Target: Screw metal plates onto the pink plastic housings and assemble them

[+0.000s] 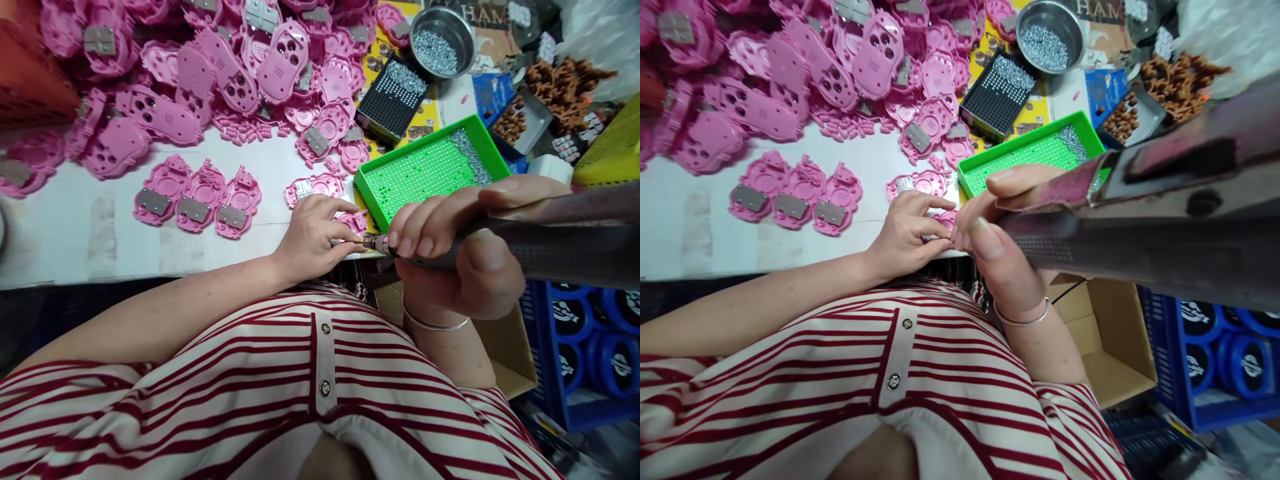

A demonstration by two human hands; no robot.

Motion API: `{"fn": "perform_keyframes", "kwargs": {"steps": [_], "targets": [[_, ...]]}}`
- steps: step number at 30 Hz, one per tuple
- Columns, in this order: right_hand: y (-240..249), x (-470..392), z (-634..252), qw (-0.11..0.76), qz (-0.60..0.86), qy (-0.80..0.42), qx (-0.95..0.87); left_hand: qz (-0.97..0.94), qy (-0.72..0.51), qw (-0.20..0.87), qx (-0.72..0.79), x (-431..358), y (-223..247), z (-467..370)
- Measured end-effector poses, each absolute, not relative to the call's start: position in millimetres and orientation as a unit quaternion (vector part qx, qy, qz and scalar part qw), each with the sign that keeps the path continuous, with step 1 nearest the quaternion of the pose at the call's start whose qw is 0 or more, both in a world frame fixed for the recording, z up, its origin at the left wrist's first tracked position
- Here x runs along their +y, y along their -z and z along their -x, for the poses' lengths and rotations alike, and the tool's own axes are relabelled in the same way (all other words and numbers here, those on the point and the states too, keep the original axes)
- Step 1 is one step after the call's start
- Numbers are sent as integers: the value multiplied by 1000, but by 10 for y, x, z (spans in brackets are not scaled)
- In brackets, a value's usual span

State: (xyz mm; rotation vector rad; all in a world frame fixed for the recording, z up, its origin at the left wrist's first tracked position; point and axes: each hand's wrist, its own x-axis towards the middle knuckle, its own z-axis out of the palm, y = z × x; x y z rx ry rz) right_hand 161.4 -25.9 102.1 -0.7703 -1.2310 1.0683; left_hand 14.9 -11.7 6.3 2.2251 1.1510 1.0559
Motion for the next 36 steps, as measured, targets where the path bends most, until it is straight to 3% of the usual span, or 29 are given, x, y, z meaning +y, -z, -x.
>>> {"fn": "perform_keyframes", "kwargs": {"steps": [6, 11, 20, 25, 29, 36], "targets": [[-955, -228, -1571, 625, 360, -433, -541, -823, -340, 182, 417, -74, -79, -114], [-920, -137, -1617, 648, 363, -421, -521, -802, -289, 107, 512, 175, -149, 57], [-835, 70, -1813, 670, 216, -319, -635, -828, -113, 114, 538, 203, -266, 78], [-900, 58, -1879, 692, 229, -273, -628, -824, -119, 108, 543, 197, -299, 109], [-919, 54, -1912, 675, 278, -273, -627, -810, -161, 94, 556, 449, -302, 109], [-890, 36, -1973, 672, 302, -289, -611, -833, -132, 99, 528, 887, -226, -18]]}}
